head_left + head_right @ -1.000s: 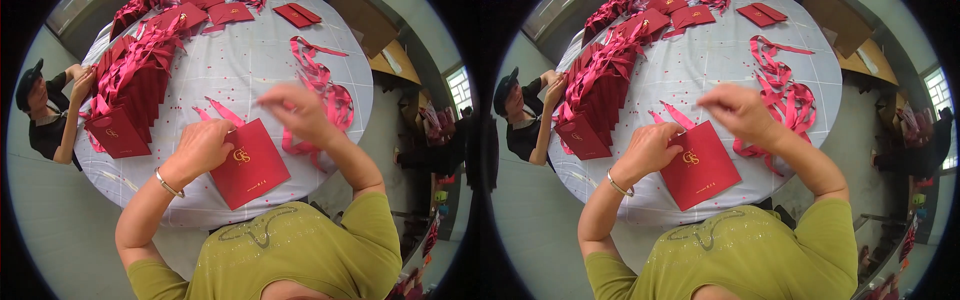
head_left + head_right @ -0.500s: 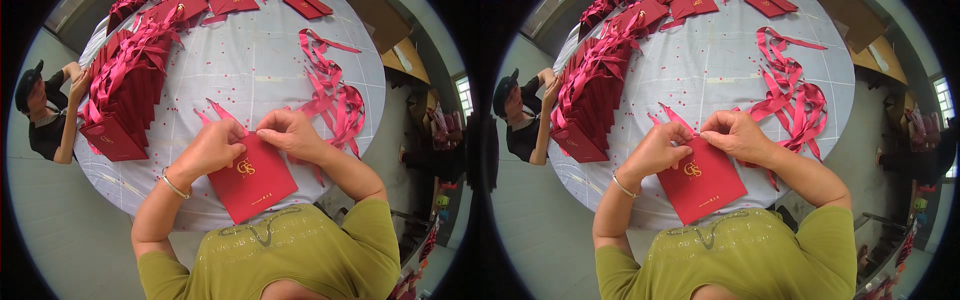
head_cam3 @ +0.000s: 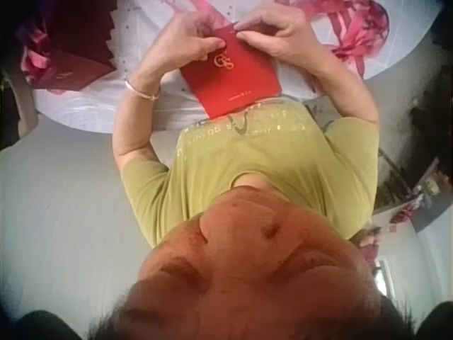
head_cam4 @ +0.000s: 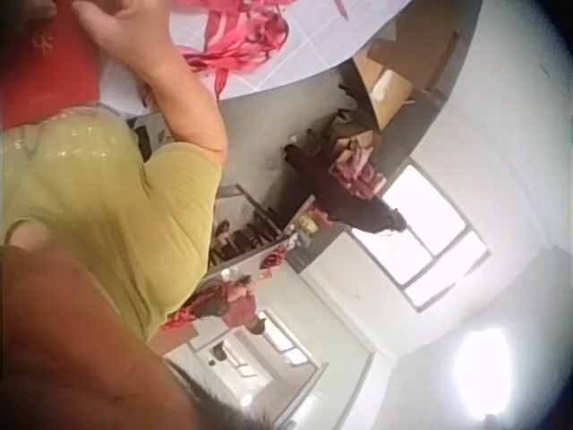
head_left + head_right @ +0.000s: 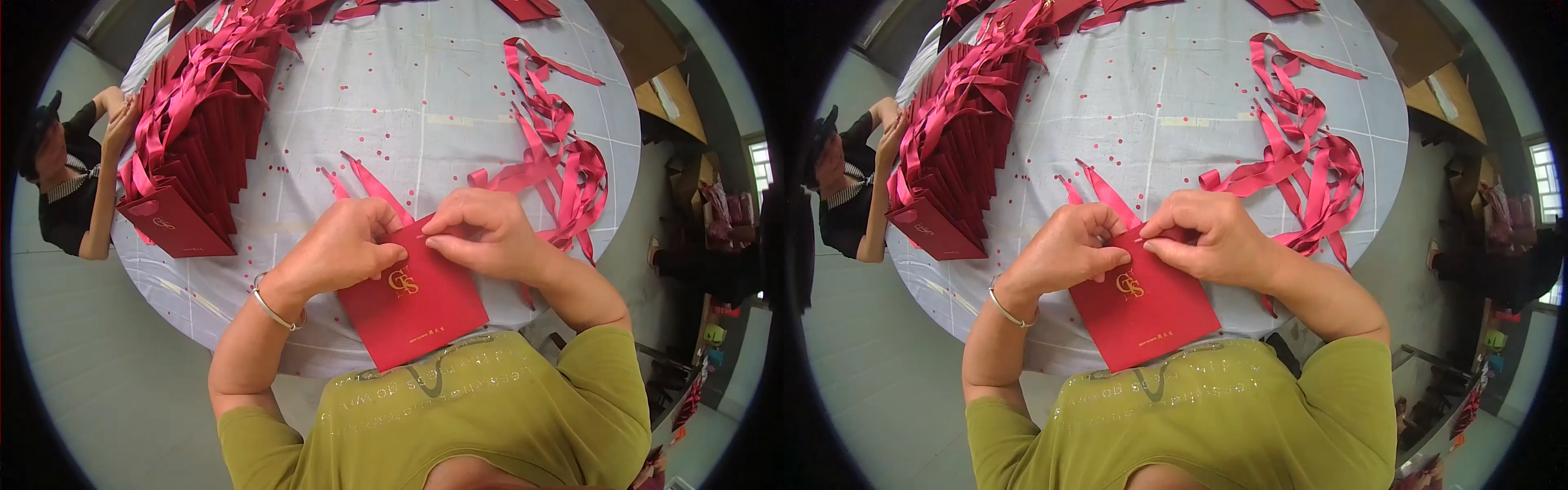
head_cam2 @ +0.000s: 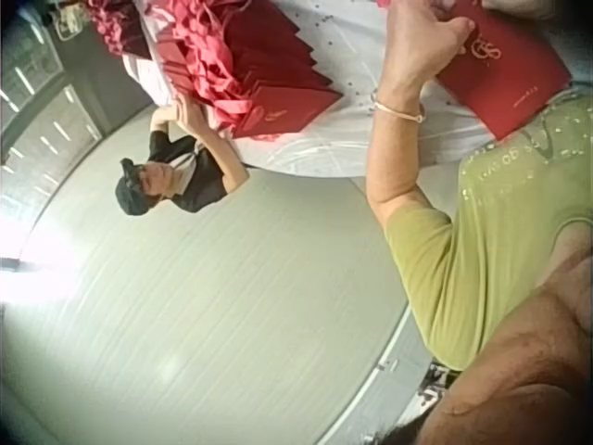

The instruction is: The person attaches handles to gift bags by hand, picking up ribbons and threading them through slots on the bags.

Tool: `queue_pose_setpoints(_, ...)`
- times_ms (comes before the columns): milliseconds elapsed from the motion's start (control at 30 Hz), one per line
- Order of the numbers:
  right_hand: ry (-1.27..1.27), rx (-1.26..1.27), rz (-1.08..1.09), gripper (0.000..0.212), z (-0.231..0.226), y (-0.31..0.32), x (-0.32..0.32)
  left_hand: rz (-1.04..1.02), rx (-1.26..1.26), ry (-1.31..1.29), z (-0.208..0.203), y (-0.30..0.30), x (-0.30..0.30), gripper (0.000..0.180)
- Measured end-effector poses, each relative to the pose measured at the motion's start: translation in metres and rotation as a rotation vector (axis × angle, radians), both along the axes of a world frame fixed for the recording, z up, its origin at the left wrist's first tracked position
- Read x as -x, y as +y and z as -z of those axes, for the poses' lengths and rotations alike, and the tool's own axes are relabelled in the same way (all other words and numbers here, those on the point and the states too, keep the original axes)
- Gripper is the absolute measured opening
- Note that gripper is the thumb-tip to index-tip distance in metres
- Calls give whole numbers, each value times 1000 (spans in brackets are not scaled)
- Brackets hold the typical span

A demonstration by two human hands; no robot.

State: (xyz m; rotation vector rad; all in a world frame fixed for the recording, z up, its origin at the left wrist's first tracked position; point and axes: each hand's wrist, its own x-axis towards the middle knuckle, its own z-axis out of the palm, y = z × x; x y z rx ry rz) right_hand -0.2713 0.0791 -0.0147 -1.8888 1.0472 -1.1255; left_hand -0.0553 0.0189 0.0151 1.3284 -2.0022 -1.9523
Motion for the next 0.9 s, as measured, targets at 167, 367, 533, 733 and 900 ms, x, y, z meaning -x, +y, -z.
queue_pose_setpoints(167, 185, 235, 43, 17, -3, 4, -1, -7, -21, -2, 0, 3, -1, 12)
queue_pose_setpoints(367, 204, 297, 39, 19, -2, 5, -5, -31, -52, 65, -2, 5, 0, 12)
queue_pose_setpoints(533, 304, 336, 48, 15, -6, 6, -8, -55, -26, 117, 1, 7, 1, 13)
queue_pose_setpoints(733, 357, 366, 38, 14, -5, 7, -10, -42, 80, 51, 0, 10, 1, 15)
queue_pose_setpoints(900, 539, 355, 0, 12, -10, 11, -11, -49, 130, 35, 4, 15, 4, 13)
